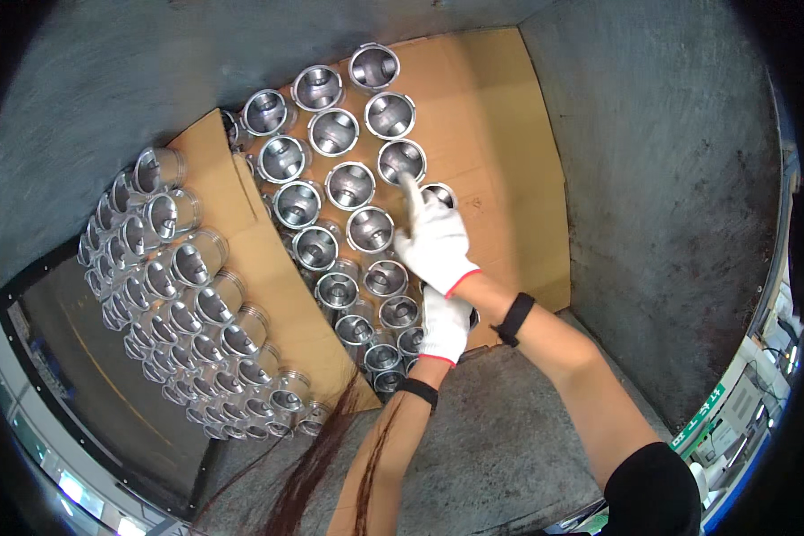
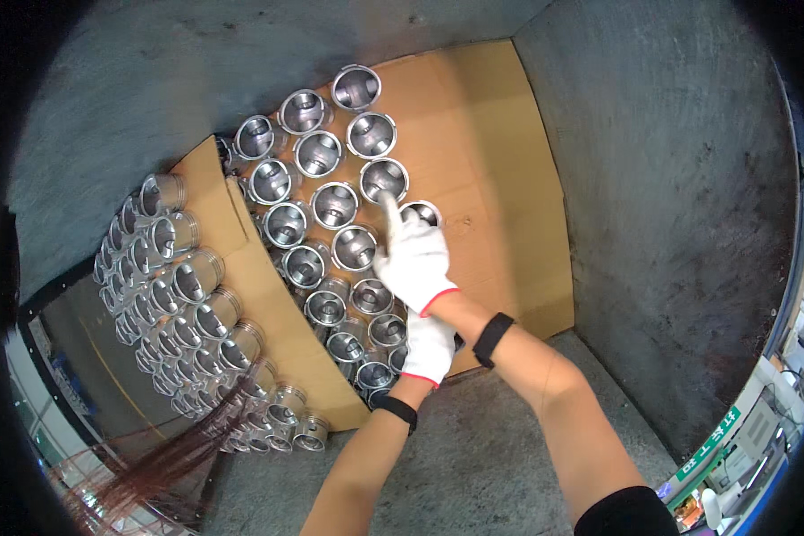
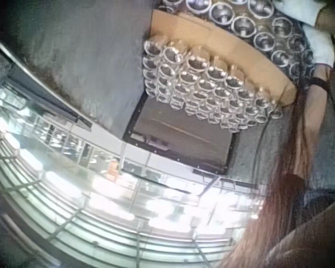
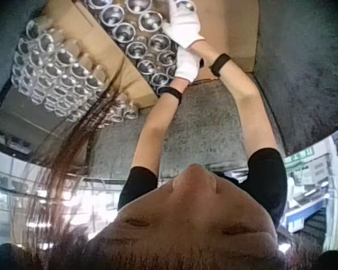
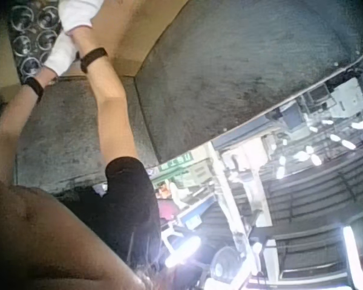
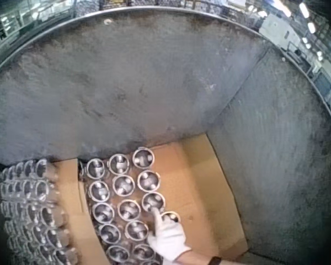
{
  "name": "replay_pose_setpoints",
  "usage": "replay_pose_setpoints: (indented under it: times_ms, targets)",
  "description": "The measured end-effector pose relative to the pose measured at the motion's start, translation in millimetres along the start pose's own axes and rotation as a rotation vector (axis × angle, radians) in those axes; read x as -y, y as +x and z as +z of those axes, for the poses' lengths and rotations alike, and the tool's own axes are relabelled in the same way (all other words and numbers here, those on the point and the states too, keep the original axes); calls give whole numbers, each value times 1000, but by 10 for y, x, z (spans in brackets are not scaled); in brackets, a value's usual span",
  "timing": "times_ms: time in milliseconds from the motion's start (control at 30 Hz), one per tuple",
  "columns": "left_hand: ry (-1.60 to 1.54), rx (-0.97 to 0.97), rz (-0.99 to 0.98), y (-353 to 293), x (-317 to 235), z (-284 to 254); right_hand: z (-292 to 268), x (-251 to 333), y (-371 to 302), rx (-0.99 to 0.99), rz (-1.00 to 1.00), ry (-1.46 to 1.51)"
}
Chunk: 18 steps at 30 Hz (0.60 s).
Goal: The person picks up metal pistons from a pallet, places them under a machine at the workstation to mark them, and arranges the finished pistons into a metal bin.
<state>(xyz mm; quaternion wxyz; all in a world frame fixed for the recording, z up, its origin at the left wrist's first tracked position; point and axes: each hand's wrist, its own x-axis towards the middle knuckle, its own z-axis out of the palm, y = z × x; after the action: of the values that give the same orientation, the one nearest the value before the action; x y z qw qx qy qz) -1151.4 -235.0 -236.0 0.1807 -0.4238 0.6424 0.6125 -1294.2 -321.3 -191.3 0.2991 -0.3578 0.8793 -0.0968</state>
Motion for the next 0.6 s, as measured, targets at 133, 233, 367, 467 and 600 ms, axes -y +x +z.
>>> replay_pose_setpoints:
  times_ms: [133, 233, 367, 467, 600]
  targets:
    - [-718, 19, 16, 60, 274, 228, 74, 169, -13, -71, 38, 161]
    - [-628, 38, 48, 181, 58, 224, 31, 127, -101, -56, 47, 169]
    - [-492, 25, 104, 342, -280, -158, -307, 101, -317, -149, -37, 258]
    - [-412, 57, 154, 232, -452, -250, -361, -200, -620, -271, -10, 237]
    - [1218, -139, 367, -238, -751, -233, -116, -621, -1153, -88, 228, 223]
